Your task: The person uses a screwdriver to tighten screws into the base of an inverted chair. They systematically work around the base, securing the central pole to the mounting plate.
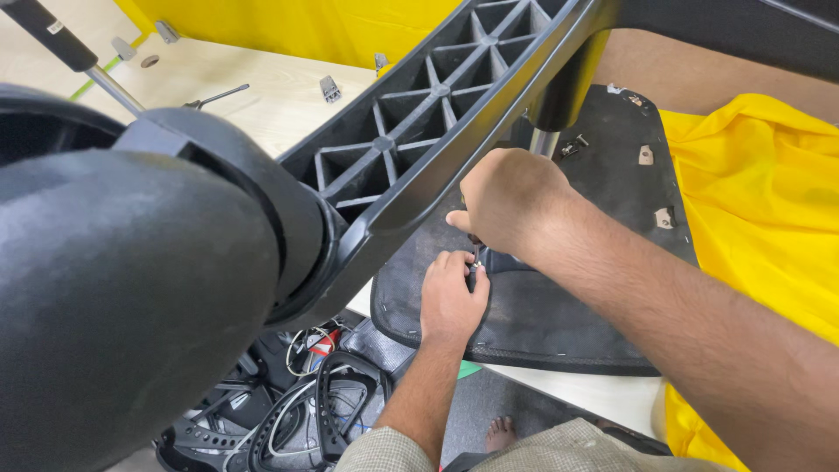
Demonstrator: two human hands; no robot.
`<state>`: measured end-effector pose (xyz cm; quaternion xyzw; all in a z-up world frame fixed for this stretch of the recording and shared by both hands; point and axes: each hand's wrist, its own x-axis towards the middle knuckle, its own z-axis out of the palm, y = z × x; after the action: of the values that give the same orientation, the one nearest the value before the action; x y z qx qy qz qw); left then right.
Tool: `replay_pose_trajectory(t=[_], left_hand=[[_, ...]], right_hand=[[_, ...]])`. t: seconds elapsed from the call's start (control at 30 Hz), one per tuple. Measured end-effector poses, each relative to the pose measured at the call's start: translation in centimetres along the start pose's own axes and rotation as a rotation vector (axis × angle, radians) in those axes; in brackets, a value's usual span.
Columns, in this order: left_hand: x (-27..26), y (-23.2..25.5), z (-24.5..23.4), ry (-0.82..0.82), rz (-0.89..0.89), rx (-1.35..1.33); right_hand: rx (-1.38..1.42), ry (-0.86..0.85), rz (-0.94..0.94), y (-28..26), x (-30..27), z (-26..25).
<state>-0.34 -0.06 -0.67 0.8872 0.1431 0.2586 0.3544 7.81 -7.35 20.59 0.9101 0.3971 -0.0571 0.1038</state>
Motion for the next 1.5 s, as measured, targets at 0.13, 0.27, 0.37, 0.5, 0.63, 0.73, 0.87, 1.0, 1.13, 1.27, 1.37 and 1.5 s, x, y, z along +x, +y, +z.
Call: replay_pose_trajectory(t=[0.13, 0.27, 0.37, 0.5, 0.63, 0.73, 0.87, 1.0, 1.13, 1.27, 1.37, 1.5], left_hand=[[0.0, 0.0, -0.1, -0.008, -0.009, 0.005], [0.1, 0.0, -0.1, -0.008, -0.005, -0.003], [0.0, -0.2, -0.1, 0.032, 0.037, 0.001], [0.1, 0.1, 0.0, 0.011, 0.019, -0.017], [0.0, -0.1, 0.0, 0.023, 0.031, -0.019], [0.2, -0.5, 0.1, 0.042, 0.060, -0.023], [-0.1, -0.8, 0.4, 0.044, 0.063, -0.013], [-0.1, -0.8, 0.3, 0.052, 0.090, -0.011], [-0.2, -0.7, 0.2, 0.034, 0.082, 0.008], [-0.2, -0.4, -0.2, 0.025, 0.066, 0.026], [-1.0, 0.4, -0.3, 0.048, 0.037, 0.056], [-3.7, 2.3, 0.1, 0.058, 0.100, 0.209]], right_hand=[[-0.007, 0.073, -0.007, -0.1, 0.6, 1.1], [-0.257, 0.193, -0.111, 0.0, 0.2, 1.8], [0.155, 0.027, 0.281, 0.6, 0.4, 1.0], [0.210, -0.015, 0.311, 1.6, -0.4, 0.1], [0.270, 0.039, 0.328, 1.1, -1.8, 0.3], [0.336, 0.104, 0.300, 1.0, -2.7, 1.1], [0.371, 0.156, 0.262, 1.6, -4.2, 2.3], [0.517, 0.291, 0.224, 3.1, -6.3, 2.9], [0.552, 0.460, 0.293, 5.5, -8.3, 2.8], [0.525, 0.579, 0.294, 7.7, -11.0, 2.8], [0.500, 0.571, 0.363, 8.9, -12.5, 3.8], [0.513, 0.478, 0.395, 10.0, -14.6, 6.4]])
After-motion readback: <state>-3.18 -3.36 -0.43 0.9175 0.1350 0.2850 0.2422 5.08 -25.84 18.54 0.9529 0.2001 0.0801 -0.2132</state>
